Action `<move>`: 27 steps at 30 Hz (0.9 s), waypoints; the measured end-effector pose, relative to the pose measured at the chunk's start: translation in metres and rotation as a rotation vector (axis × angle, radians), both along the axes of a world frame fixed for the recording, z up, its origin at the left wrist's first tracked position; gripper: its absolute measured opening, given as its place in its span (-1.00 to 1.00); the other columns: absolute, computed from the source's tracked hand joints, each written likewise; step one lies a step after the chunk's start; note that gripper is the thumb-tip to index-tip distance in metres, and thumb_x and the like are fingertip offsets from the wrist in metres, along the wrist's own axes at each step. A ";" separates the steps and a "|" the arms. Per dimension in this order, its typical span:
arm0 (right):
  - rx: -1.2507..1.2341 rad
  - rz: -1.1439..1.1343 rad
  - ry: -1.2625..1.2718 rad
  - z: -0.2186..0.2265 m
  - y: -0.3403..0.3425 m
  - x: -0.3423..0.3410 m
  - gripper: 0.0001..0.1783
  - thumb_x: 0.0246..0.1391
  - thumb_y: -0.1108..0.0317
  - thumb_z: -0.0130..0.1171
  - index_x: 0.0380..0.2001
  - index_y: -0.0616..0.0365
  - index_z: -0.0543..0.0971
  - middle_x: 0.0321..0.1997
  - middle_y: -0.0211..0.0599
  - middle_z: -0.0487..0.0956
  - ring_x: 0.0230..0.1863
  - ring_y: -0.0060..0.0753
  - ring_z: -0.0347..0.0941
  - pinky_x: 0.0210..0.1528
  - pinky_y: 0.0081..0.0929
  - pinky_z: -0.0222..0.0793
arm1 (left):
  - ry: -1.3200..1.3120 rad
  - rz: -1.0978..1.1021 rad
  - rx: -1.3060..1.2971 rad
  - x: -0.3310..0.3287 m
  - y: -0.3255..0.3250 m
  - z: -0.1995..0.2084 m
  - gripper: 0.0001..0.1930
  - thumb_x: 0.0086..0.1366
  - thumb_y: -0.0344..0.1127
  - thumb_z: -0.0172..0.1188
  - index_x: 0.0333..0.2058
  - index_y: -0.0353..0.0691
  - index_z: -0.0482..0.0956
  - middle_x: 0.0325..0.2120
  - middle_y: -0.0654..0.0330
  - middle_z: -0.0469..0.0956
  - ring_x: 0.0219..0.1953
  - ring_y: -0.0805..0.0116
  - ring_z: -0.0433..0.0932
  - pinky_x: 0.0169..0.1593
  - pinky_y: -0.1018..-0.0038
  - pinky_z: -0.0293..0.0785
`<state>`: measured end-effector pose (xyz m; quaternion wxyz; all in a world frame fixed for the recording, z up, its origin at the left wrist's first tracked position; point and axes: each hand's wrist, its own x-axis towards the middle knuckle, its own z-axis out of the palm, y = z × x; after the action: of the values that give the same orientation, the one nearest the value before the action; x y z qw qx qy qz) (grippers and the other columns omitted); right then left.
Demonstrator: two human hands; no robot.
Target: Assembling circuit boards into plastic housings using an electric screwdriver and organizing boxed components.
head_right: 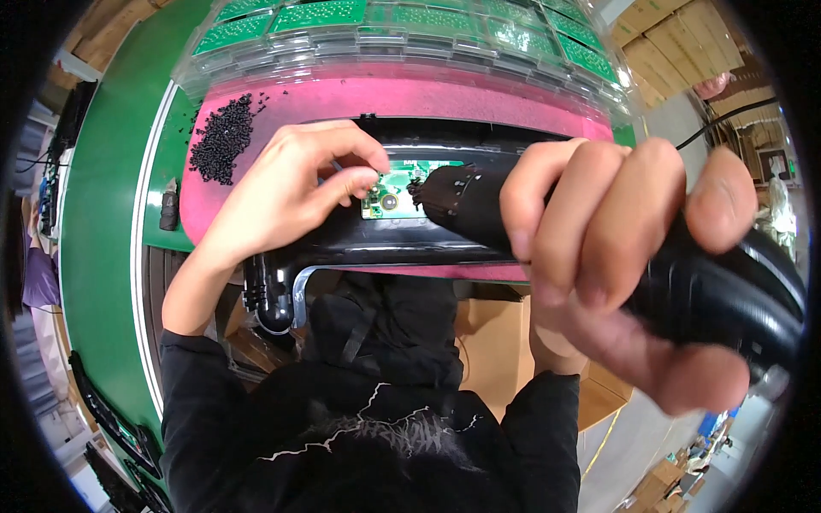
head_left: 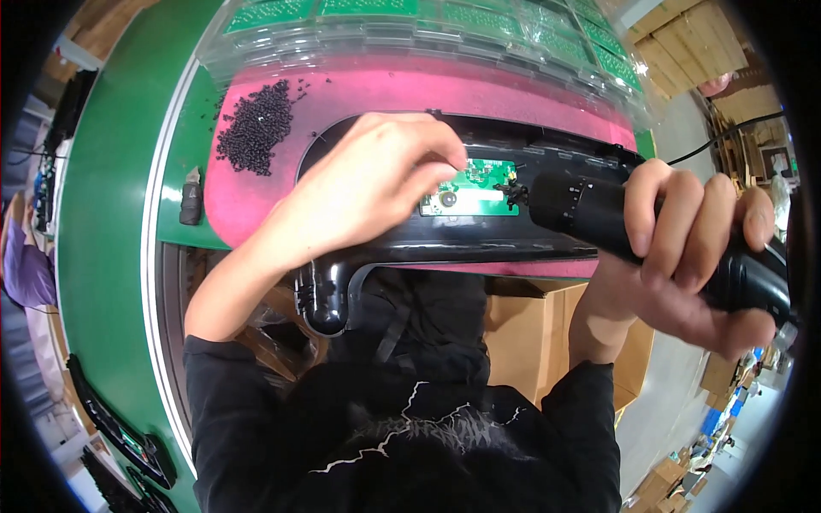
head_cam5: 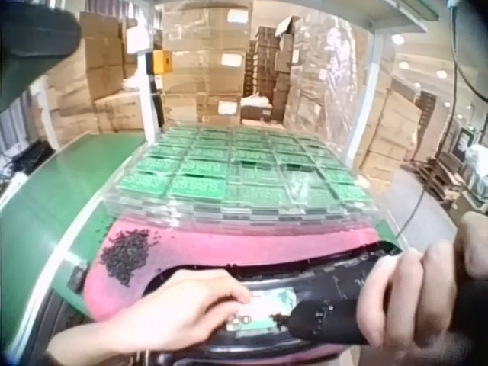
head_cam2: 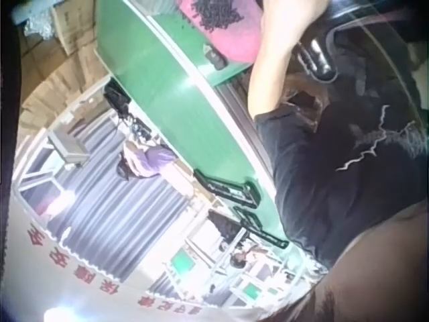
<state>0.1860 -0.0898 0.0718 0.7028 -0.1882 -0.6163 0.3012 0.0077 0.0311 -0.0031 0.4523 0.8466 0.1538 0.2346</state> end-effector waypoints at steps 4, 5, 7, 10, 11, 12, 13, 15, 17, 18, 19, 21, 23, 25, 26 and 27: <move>-0.100 -0.029 0.078 -0.018 0.010 0.014 -0.46 -0.08 -0.16 0.13 -0.24 0.07 0.38 -0.65 -0.59 0.28 -0.72 -0.69 0.15 -0.51 -0.62 0.11 | 0.051 0.086 -0.070 -0.001 0.015 -0.021 -0.90 0.11 -0.57 0.13 -0.36 -0.43 0.53 -0.47 0.15 0.56 -0.46 0.49 0.55 -0.36 0.60 0.49; -0.111 -0.047 0.082 -0.025 0.014 0.019 -0.46 -0.05 -0.16 0.09 -0.24 0.08 0.38 -0.66 -0.57 0.27 -0.72 -0.66 0.12 -0.53 -0.60 0.09 | 0.046 0.107 -0.057 -0.001 0.016 -0.027 -0.91 0.10 -0.57 0.14 -0.37 -0.43 0.54 -0.46 0.15 0.56 -0.45 0.49 0.55 -0.36 0.60 0.48; -0.210 -0.137 0.067 -0.039 0.011 0.029 -0.49 0.00 -0.15 0.03 -0.25 0.09 0.38 -0.67 -0.53 0.26 -0.73 -0.64 0.08 -0.55 -0.58 0.06 | 0.044 0.102 -0.065 0.002 0.012 -0.037 -0.91 0.09 -0.57 0.15 -0.39 -0.42 0.55 -0.46 0.16 0.57 -0.44 0.49 0.56 -0.35 0.60 0.48; -0.274 -0.196 0.046 -0.054 0.015 0.041 -0.55 0.05 -0.09 -0.02 -0.28 0.10 0.37 -0.68 -0.51 0.25 -0.73 -0.63 0.06 -0.56 -0.56 0.05 | 0.040 0.087 -0.075 0.008 0.008 -0.042 -0.91 0.06 -0.58 0.16 -0.40 -0.39 0.56 -0.47 0.18 0.56 -0.44 0.48 0.56 -0.34 0.60 0.47; -0.278 -0.194 0.044 -0.057 0.016 0.043 -0.55 0.05 -0.09 -0.02 -0.28 0.10 0.37 -0.68 -0.51 0.25 -0.73 -0.63 0.06 -0.56 -0.56 0.05 | 0.034 0.070 -0.081 0.009 0.008 -0.041 -0.91 0.05 -0.58 0.16 -0.41 -0.38 0.57 -0.47 0.19 0.56 -0.43 0.48 0.56 -0.33 0.59 0.47; -0.289 -0.214 0.038 -0.059 0.018 0.045 -0.55 0.05 -0.08 -0.03 -0.28 0.11 0.37 -0.68 -0.50 0.25 -0.73 -0.62 0.06 -0.56 -0.56 0.05 | 0.034 0.072 -0.085 0.010 0.008 -0.040 -0.91 0.05 -0.58 0.16 -0.41 -0.38 0.57 -0.47 0.19 0.56 -0.43 0.48 0.56 -0.33 0.59 0.47; -0.300 -0.233 0.031 -0.060 0.019 0.046 -0.55 0.05 -0.08 -0.03 -0.28 0.11 0.36 -0.68 -0.49 0.25 -0.73 -0.62 0.06 -0.56 -0.55 0.05 | 0.062 0.050 -0.082 0.011 0.009 -0.037 -0.90 0.05 -0.58 0.17 -0.40 -0.36 0.57 -0.47 0.19 0.56 -0.43 0.47 0.56 -0.33 0.59 0.47; -0.304 -0.228 0.027 -0.062 0.022 0.048 -0.56 0.05 -0.08 -0.04 -0.28 0.11 0.36 -0.68 -0.49 0.25 -0.73 -0.61 0.06 -0.56 -0.54 0.05 | 0.090 0.030 -0.081 0.012 0.011 -0.038 -0.89 0.04 -0.58 0.17 -0.40 -0.35 0.58 -0.47 0.19 0.55 -0.43 0.47 0.55 -0.33 0.58 0.46; -0.314 -0.234 0.016 -0.062 0.025 0.049 -0.55 0.06 -0.08 -0.05 -0.28 0.12 0.36 -0.68 -0.49 0.24 -0.74 -0.61 0.06 -0.57 -0.54 0.04 | 0.031 0.027 -0.043 0.013 0.013 -0.040 -0.89 0.05 -0.60 0.15 -0.40 -0.35 0.58 -0.46 0.18 0.54 -0.42 0.43 0.55 -0.33 0.57 0.45; -0.316 -0.233 0.016 -0.062 0.026 0.049 -0.55 0.06 -0.08 -0.05 -0.28 0.12 0.36 -0.68 -0.49 0.24 -0.74 -0.61 0.06 -0.57 -0.54 0.04 | 0.031 0.029 -0.045 0.013 0.013 -0.042 -0.89 0.05 -0.60 0.15 -0.40 -0.35 0.58 -0.46 0.18 0.54 -0.42 0.43 0.55 -0.33 0.57 0.45; -0.319 -0.231 0.004 -0.063 0.027 0.048 -0.55 0.06 -0.08 -0.05 -0.28 0.12 0.36 -0.68 -0.49 0.24 -0.74 -0.61 0.05 -0.57 -0.54 0.04 | 0.005 0.012 0.011 0.014 0.013 -0.045 -0.87 0.04 -0.62 0.13 -0.39 -0.34 0.58 -0.47 0.18 0.51 -0.42 0.41 0.53 -0.33 0.55 0.44; -0.323 -0.230 -0.007 -0.063 0.029 0.048 -0.55 0.06 -0.08 -0.05 -0.28 0.12 0.36 -0.68 -0.49 0.25 -0.74 -0.61 0.05 -0.57 -0.54 0.04 | -0.021 -0.004 0.064 0.014 0.014 -0.047 -0.84 0.04 -0.64 0.12 -0.38 -0.34 0.58 -0.48 0.17 0.48 -0.43 0.38 0.51 -0.33 0.53 0.43; -0.319 -0.224 -0.033 -0.064 0.031 0.048 -0.56 0.07 -0.07 -0.06 -0.28 0.12 0.36 -0.68 -0.49 0.24 -0.74 -0.61 0.05 -0.57 -0.54 0.04 | 0.011 -0.032 0.115 0.013 0.013 -0.048 -0.76 0.01 -0.68 0.08 -0.35 -0.30 0.60 -0.50 0.15 0.40 -0.43 0.31 0.47 -0.33 0.46 0.41; -0.344 -0.220 -0.044 -0.063 0.035 0.048 -0.59 0.07 -0.05 -0.06 -0.29 0.11 0.36 -0.68 -0.49 0.24 -0.74 -0.61 0.06 -0.57 -0.54 0.04 | 0.018 -0.039 0.156 0.014 0.013 -0.051 -0.72 -0.02 -0.69 0.07 -0.33 -0.28 0.61 -0.51 0.14 0.37 -0.43 0.28 0.45 -0.33 0.43 0.39; -0.365 -0.215 -0.055 -0.063 0.037 0.049 -0.61 0.07 -0.02 -0.06 -0.31 0.11 0.35 -0.68 -0.49 0.24 -0.74 -0.62 0.06 -0.57 -0.55 0.05 | 0.024 -0.045 0.199 0.014 0.012 -0.053 -0.68 -0.05 -0.69 0.05 -0.31 -0.26 0.61 -0.51 0.13 0.34 -0.43 0.26 0.44 -0.33 0.41 0.38; -0.369 -0.217 -0.054 -0.063 0.039 0.049 -0.61 0.07 -0.02 -0.06 -0.31 0.11 0.35 -0.68 -0.49 0.24 -0.74 -0.62 0.06 -0.57 -0.55 0.05 | 0.025 -0.048 0.195 0.015 0.012 -0.054 -0.68 -0.05 -0.69 0.05 -0.31 -0.26 0.61 -0.51 0.13 0.34 -0.43 0.26 0.44 -0.33 0.41 0.38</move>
<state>0.2349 -0.0512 0.0087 0.6680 -0.3871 -0.5453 0.3265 0.0230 0.0431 -0.0569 0.3713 0.8928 0.1156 0.2271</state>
